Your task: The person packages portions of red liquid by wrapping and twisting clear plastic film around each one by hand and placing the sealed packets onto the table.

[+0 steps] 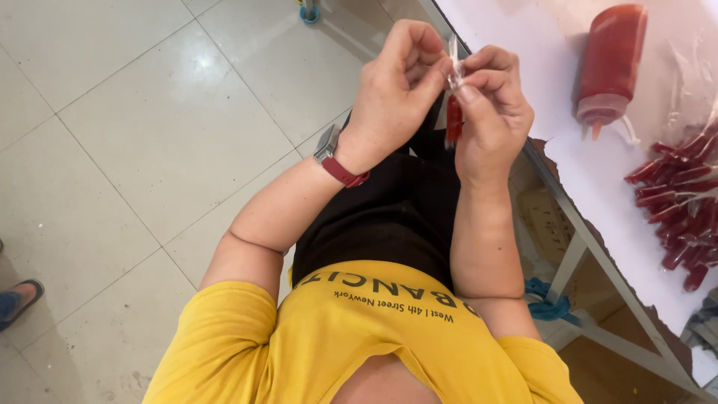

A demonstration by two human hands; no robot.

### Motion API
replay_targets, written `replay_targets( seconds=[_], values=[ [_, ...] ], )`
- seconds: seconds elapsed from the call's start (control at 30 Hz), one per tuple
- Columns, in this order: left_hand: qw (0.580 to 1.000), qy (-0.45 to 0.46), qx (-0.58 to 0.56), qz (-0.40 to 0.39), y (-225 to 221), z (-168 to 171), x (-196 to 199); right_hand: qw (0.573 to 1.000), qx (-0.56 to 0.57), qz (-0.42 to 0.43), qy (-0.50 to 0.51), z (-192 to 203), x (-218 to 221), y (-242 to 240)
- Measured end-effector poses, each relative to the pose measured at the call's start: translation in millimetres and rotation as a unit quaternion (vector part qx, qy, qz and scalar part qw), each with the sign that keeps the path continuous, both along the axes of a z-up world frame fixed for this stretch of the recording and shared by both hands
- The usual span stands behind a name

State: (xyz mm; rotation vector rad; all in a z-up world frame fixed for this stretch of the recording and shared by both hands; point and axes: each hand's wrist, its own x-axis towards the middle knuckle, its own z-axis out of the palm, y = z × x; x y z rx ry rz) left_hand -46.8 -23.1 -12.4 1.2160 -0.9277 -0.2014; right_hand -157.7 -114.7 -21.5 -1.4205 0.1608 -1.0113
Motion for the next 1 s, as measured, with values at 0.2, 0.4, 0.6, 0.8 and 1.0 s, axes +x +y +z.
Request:
replay_targets(
  seconds=[0.2,0.4,0.6,0.8,1.0],
  values=[
    [0.993,0.052,0.059,-0.086,0.4,-10.9,5.9,0.996,0.059,0.057,0.046,-12.3,4.0,-6.9],
    [0.928,0.290,0.041,-0.228,-9.7,-23.0,23.6,0.959,0.222,0.155,-0.081,-5.9,2.5,-5.7],
    [0.940,0.227,0.115,-0.229,-3.9,-10.1,17.4,0.959,0.225,0.123,-0.119,-6.4,2.1,-5.1],
    [0.949,0.100,0.223,-0.200,3.5,0.1,-5.6,0.974,0.171,0.021,-0.146,-7.4,-12.9,-4.7],
    [0.954,0.044,0.185,-0.232,11.7,-1.3,-43.3,0.967,0.151,-0.033,-0.201,6.6,-56.0,-19.4]
  ],
)
